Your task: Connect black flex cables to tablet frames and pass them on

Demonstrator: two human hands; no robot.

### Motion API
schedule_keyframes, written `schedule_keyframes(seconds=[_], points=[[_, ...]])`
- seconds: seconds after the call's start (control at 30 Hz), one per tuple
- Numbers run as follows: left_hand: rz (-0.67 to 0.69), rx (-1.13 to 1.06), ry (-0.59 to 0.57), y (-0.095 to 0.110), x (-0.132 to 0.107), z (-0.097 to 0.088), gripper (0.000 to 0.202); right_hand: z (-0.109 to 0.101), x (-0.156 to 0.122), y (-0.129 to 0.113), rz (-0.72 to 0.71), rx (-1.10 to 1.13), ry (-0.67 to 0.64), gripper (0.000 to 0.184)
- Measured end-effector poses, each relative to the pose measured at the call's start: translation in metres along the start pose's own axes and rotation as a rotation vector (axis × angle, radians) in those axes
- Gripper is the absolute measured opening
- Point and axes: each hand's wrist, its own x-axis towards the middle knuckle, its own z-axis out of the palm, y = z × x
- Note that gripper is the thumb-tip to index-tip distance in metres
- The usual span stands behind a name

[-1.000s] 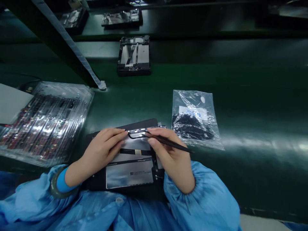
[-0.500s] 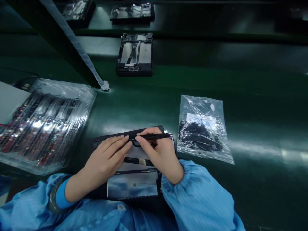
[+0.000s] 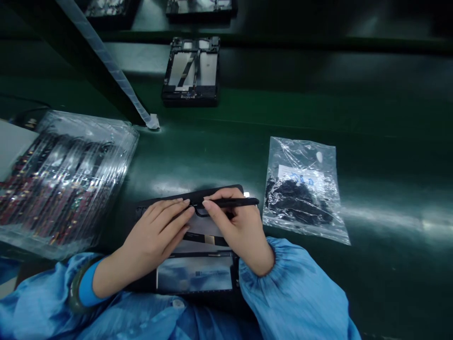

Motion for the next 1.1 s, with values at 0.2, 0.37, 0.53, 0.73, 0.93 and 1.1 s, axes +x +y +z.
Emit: schedule_keyframes(seconds=[0.2, 0.37, 0.53, 0.73, 0.93, 1.1], points=[[0.008, 0.0, -0.022, 0.0, -0.004, 0.0, 0.031, -0.001, -0.001, -0.001, -0.056, -0.092, -0.045, 0.006], [0.013, -0.004, -0.032, -0.001, -0.007, 0.002, 0.032, -0.001, 0.001, -0.003, -0.076, -0.14, -0.057, 0.008], [0.019, 0.006, -0.036, -0.001, -0.009, 0.002, 0.033, -0.001, 0.0, -0.002, -0.094, -0.161, -0.059, 0.007], [0.017, 0.012, -0.03, 0.0, -0.008, 0.002, 0.032, 0.001, -0.001, -0.003, -0.157, -0.078, -0.014, 0.005], [0.013, 0.003, -0.01, 0.0, -0.007, 0.003, 0.033, -0.002, -0.006, 0.0, -0.34, -0.125, -0.148, 0.016], [0.006, 0.013, -0.017, 0.0, -0.007, 0.004, 0.033, -0.003, -0.009, 0.001, -0.291, -0.1, -0.088, 0.02]])
